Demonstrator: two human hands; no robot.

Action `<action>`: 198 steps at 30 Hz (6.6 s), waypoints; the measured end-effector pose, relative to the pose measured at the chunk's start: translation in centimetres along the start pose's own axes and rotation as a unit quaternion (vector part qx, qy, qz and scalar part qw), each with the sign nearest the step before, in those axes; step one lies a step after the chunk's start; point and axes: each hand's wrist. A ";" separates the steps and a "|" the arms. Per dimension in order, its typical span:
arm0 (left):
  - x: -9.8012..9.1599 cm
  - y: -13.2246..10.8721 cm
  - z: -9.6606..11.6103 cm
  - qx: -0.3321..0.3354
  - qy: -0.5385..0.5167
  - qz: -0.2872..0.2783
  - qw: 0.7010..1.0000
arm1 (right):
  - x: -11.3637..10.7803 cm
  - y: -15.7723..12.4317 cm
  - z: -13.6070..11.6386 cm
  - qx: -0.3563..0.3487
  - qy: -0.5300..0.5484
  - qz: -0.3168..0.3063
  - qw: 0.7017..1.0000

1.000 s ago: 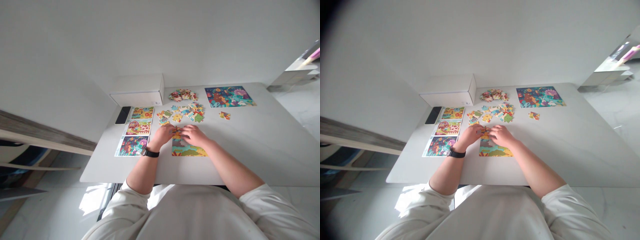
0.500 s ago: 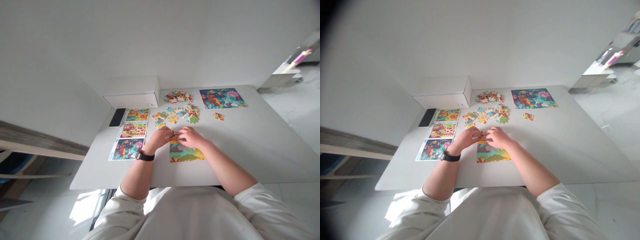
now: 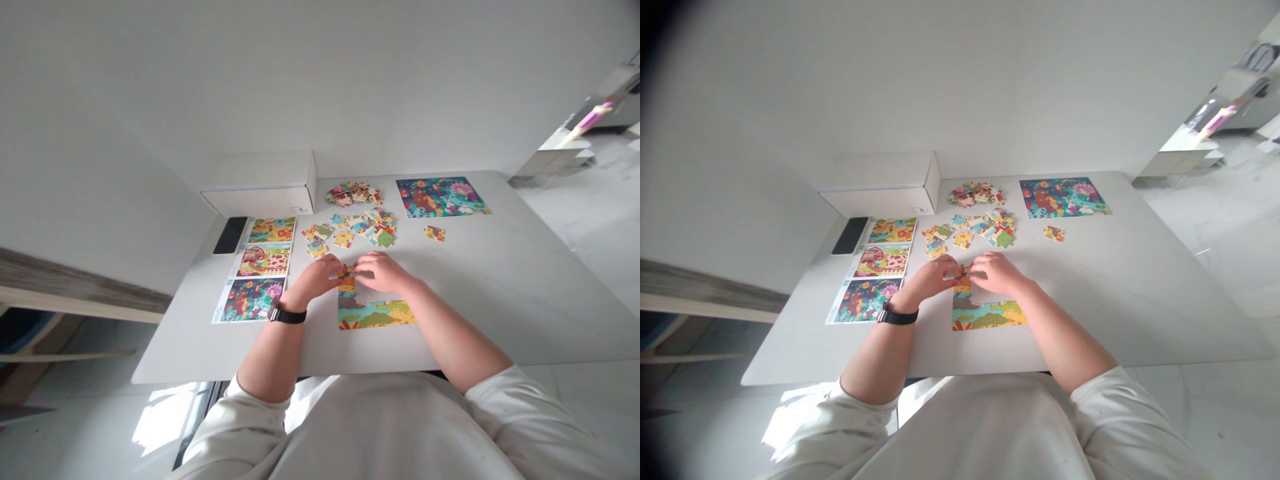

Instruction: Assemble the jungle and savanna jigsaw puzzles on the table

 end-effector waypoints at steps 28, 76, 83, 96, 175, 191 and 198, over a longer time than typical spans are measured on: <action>-0.2 0.0 0.7 -0.048 0.004 0.098 0.994 | -0.2 -1.8 6.3 0.213 -0.136 0.085 0.964; 0.7 0.9 -0.7 -0.193 0.098 0.143 0.966 | -1.3 15.3 6.1 0.056 -0.140 -0.051 0.987; 1.0 0.7 -0.9 -0.179 0.088 0.153 0.968 | 1.3 20.5 6.3 0.021 -0.155 -0.148 0.976; 1.3 1.1 -0.7 -0.188 0.062 0.140 0.970 | -1.2 15.4 6.6 0.077 0.020 0.016 0.997; 1.3 1.1 1.7 -0.158 0.100 0.130 0.974 | 2.2 1.4 1.1 0.031 -0.079 0.005 0.996; 1.1 -0.2 1.8 0.000 0.084 -0.063 0.994 | -8.7 -4.0 3.1 0.102 0.005 0.105 0.989; 1.7 -0.4 1.6 -0.002 0.114 -0.123 0.986 | -6.8 -11.5 1.7 0.150 0.003 -0.051 0.987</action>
Point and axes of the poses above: each hand's wrist, its own y-axis towards the middle knuckle, its own x-axis out of the palm, z = x × y, and after that the axes turned 5 degrees about -x, right-handed
